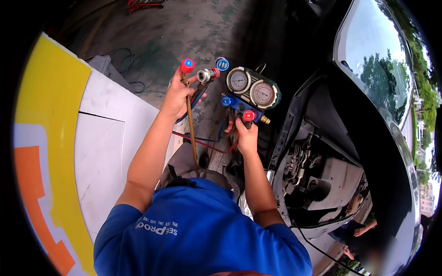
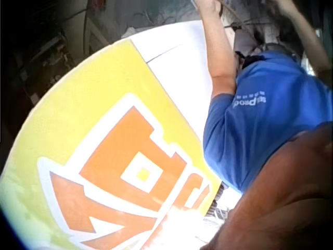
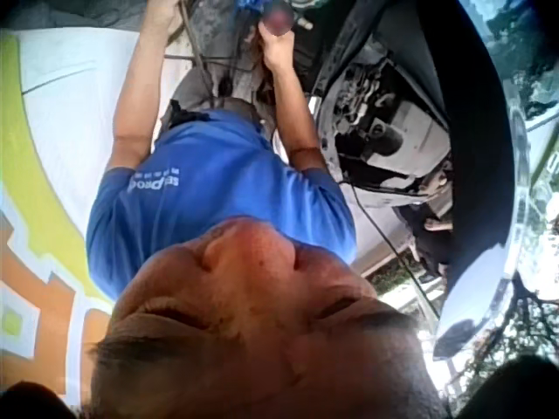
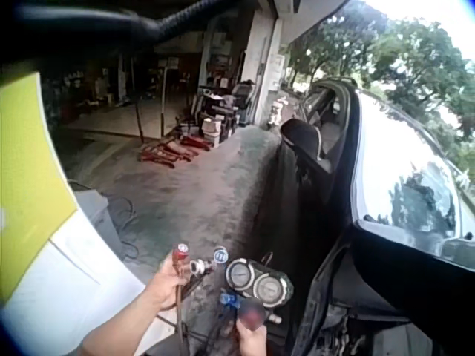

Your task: The person retrieves a refrigerant can and a manifold gauge set from a garage. They connect the can to the gauge set and attach the gauge hoses to the car's air conditioning service ports under the hood. The person then operates the valves to charge the system while monitoring the pressure gauges.

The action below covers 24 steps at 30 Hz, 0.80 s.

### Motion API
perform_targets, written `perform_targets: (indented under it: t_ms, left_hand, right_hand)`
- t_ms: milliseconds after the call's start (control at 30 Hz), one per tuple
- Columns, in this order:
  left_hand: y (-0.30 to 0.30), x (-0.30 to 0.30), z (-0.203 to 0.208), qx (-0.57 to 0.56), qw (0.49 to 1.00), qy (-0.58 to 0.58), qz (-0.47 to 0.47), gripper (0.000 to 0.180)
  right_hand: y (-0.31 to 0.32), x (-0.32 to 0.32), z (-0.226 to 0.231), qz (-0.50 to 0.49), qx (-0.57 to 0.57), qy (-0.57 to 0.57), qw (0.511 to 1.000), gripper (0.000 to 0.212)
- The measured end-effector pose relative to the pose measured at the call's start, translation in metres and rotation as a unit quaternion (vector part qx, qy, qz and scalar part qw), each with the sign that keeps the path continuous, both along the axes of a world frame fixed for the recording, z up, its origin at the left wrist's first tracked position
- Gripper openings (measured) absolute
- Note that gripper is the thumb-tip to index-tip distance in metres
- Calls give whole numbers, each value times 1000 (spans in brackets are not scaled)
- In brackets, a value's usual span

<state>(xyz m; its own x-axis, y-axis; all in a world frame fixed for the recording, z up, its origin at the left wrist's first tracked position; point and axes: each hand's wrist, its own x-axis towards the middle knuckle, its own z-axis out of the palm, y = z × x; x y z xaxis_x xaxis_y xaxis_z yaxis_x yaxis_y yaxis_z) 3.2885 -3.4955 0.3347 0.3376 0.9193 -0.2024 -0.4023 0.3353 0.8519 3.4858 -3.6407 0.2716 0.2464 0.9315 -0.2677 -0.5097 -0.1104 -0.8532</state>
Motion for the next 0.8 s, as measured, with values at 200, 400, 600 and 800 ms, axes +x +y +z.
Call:
perform_targets:
  t_ms: [200, 400, 600, 800]
  left_hand:
    - [165, -4, -41, -94, 992, 83, 17, 42]
    - [285, 19, -69, -107, 992, 62, -10, 83]
    - [343, 54, -74, -40, 982, -121, -139, 102]
    - [408, 89, -74, -75, 949, -130, -276, 53]
  right_hand:
    - [108, 25, 33, 21, 9, 66, 998, 25]
    - [230, 49, 48, 68, 84, 158, 982, 37]
    - [373, 70, 18, 122, 31, 236, 963, 40]
    - [510, 72, -15, 255, 5, 234, 938, 36]
